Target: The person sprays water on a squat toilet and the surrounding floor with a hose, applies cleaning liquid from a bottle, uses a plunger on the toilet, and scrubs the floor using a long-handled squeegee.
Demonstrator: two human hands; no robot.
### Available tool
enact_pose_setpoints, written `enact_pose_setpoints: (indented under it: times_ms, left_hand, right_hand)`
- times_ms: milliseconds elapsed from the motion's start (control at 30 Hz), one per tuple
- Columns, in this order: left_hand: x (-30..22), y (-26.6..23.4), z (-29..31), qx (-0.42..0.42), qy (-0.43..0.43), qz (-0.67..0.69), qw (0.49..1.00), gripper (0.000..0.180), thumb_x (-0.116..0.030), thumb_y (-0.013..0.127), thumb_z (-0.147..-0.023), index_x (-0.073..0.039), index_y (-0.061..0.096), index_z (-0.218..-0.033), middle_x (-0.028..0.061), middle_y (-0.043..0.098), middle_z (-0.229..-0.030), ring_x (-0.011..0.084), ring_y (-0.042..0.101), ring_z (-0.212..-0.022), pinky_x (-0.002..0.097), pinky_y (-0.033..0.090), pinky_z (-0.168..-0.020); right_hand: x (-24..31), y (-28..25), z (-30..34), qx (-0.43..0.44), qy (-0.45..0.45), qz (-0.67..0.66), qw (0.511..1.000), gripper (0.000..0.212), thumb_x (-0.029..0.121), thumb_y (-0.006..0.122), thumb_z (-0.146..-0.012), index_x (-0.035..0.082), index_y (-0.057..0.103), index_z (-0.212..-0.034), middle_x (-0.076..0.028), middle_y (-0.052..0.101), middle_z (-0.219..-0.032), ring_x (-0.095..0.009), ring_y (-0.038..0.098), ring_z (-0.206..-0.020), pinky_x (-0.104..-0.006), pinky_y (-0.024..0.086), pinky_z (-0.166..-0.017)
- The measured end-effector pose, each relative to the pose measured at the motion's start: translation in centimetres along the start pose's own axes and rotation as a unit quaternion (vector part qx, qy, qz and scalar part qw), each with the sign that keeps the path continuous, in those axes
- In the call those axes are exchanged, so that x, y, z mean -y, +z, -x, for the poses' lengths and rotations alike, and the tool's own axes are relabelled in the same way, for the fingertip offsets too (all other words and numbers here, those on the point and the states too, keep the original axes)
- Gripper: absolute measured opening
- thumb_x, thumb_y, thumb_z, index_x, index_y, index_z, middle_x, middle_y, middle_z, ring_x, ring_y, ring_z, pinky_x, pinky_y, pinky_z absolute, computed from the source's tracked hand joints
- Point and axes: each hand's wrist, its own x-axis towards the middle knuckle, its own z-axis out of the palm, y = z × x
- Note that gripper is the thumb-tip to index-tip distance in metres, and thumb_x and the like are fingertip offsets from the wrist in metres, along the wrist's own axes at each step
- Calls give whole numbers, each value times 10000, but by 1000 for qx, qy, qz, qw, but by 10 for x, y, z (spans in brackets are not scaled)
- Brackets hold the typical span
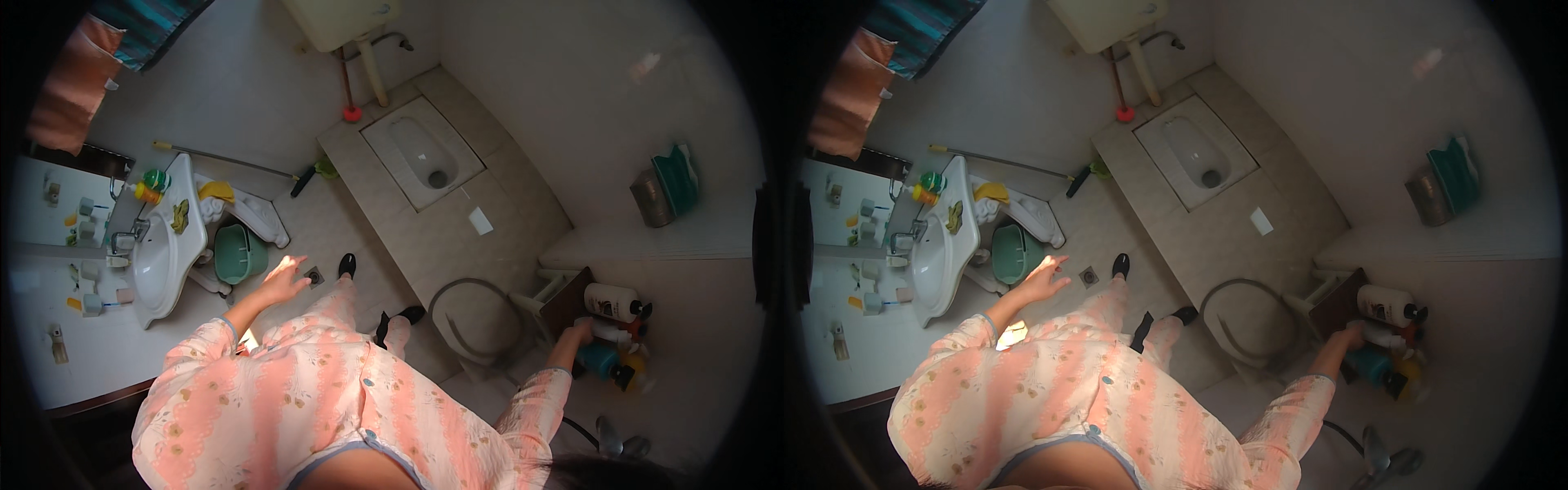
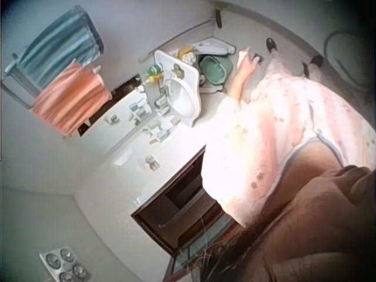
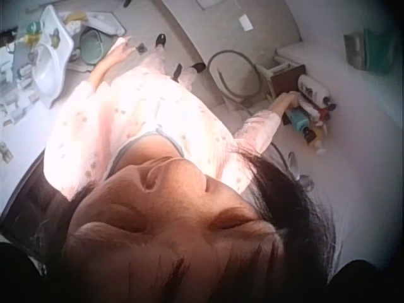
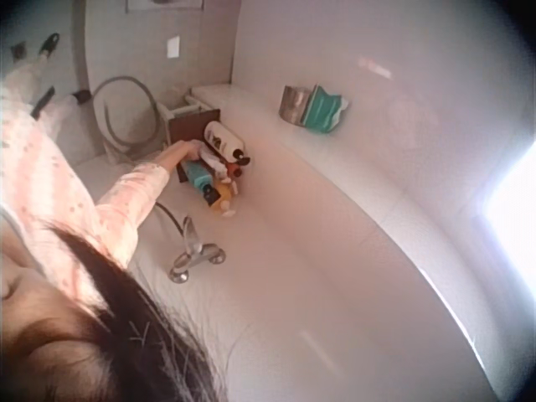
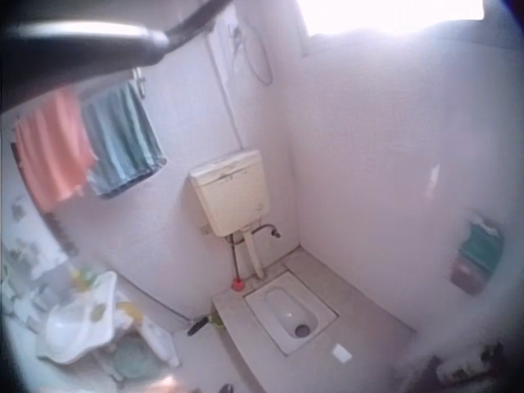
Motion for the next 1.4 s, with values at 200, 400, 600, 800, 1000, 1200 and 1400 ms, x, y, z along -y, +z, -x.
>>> enact_pose_setpoints:
  times_ms: [200,400,600,800,1000,1200,1400]
  left_hand:
    - [67,-52,-64,-35,-8,-122,992,655,-223,666,-754,-4,376,-1298,207,460,-1221,321,420,-1173,385,354,-979]
    - [104,-173,-261,-83,178,-324,926,619,-197,667,-744,-14,402,-1274,185,466,-1229,328,414,-1181,392,344,-996]
    - [149,-249,-523,-163,410,-382,812,388,-78,498,-794,32,478,-1165,194,495,-1207,346,430,-1178,416,350,-990]
    - [115,-216,-722,-30,355,-506,786,281,-131,496,-797,-10,574,-1038,159,551,-1043,304,489,-1046,365,380,-946]
    - [161,-236,-784,-211,347,-582,704,145,-143,534,-786,-75,622,-878,79,562,-924,233,472,-1024,341,383,-887]
    - [148,-234,-729,3,142,-677,722,184,-128,588,-783,-77,604,-959,55,583,-897,245,573,-907,374,453,-812]
    - [294,-172,-568,165,-197,50,965,422,-237,528,-898,-91,375,-1263,74,524,-698,169,532,-453,288,463,-406]
  right_hand:
    - [-38,-14,57,95,-78,-75,990,649,285,735,-746,-11,455,-1251,-203,464,-1281,-310,514,-1101,-398,492,-856]
    - [-176,-66,148,137,-78,75,985,430,231,633,-843,-24,465,-1145,-105,541,-1008,-208,532,-907,-343,453,-824]
    - [-244,-100,425,229,234,164,931,378,139,498,-917,48,405,-1272,-94,511,-1146,-215,566,-963,-393,528,-720]
    - [-231,-61,556,320,247,187,895,364,138,508,-913,13,434,-1247,-108,519,-1138,-228,592,-958,-362,543,-731]
    - [-229,4,597,451,197,166,855,372,177,495,-926,-1,449,-1249,-115,512,-1218,-217,596,-954,-325,535,-755]
    - [-278,13,579,415,270,178,850,307,185,498,-929,15,506,-1185,-100,585,-1093,-202,612,-895,-308,530,-729]
    - [-290,16,580,386,315,162,852,249,159,437,-949,15,534,-1127,-104,608,-1028,-193,618,-845,-301,531,-706]
